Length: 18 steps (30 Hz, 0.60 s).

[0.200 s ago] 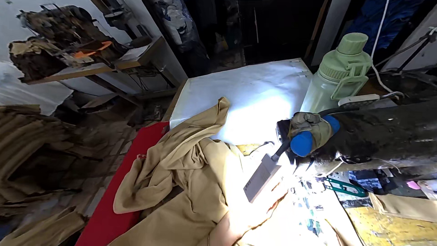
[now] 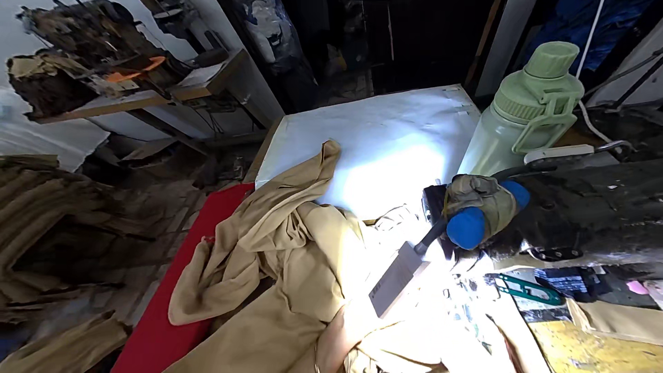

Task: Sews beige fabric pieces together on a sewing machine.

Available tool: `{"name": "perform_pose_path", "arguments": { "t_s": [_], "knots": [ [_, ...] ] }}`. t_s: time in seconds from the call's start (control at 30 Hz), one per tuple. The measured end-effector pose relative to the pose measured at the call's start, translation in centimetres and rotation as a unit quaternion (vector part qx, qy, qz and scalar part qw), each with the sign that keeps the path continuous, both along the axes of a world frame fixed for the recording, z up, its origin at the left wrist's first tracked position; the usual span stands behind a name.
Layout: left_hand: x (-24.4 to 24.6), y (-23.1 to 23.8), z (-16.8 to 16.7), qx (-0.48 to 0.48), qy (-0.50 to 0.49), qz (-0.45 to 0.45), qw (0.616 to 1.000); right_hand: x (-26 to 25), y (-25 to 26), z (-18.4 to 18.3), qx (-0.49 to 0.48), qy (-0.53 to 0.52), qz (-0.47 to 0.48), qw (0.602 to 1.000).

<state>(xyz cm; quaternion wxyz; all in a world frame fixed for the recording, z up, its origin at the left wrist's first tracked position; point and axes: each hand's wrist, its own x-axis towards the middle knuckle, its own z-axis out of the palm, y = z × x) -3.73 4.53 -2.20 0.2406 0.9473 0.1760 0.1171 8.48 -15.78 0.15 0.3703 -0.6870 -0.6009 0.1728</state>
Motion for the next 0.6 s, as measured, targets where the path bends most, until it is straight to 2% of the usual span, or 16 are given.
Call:
{"name": "perform_pose_path", "arguments": {
  "t_s": [0.03, 0.1, 0.13, 0.2, 0.23, 0.3, 0.33, 0.37, 0.43, 0.5, 0.6],
  "knots": [
    [-0.5, -0.1, 0.1, -0.060, 0.039, 0.003, 0.997, -0.1, 0.0, -0.1, 0.004, -0.005, -0.012, 1.000],
    [-1.8, -0.3, -0.1, -0.107, 0.085, -0.023, 0.990, -0.3, -0.2, -0.6, 0.018, -0.025, -0.033, 0.999],
    [-2.0, -0.9, 0.9, -0.103, 0.125, -0.041, 0.986, -0.4, -0.4, -1.4, 0.031, -0.049, -0.040, 0.998],
    [-2.2, -3.1, 3.6, -0.033, 0.124, -0.067, 0.990, -0.5, -1.2, -3.4, 0.035, -0.074, -0.029, 0.996],
    [-2.4, -4.8, 4.8, 0.005, 0.107, -0.061, 0.992, -0.5, -1.3, -3.2, 0.032, -0.075, -0.015, 0.997],
    [-2.2, -7.9, 8.6, 0.009, 0.126, -0.066, 0.990, -0.9, -1.3, -3.0, 0.042, -0.100, -0.006, 0.994],
    [-2.5, -8.7, 8.8, 0.017, 0.108, -0.084, 0.991, -1.0, -1.2, -2.8, 0.060, -0.120, -0.010, 0.991],
    [-3.1, -9.1, 8.0, 0.037, 0.072, -0.086, 0.993, -1.2, -1.1, -2.4, 0.065, -0.133, -0.017, 0.989],
    [-4.3, -9.1, 5.5, 0.099, 0.012, -0.025, 0.995, -1.6, -1.3, -2.1, 0.072, -0.142, -0.051, 0.986],
    [-5.1, -8.0, 4.0, 0.156, 0.019, 0.045, 0.987, -1.8, -1.9, -3.2, 0.077, -0.154, -0.087, 0.981],
    [-5.6, -7.4, 3.9, 0.180, 0.016, 0.059, 0.982, -2.3, -1.9, -3.6, 0.087, -0.178, -0.122, 0.973]
  ]
}}
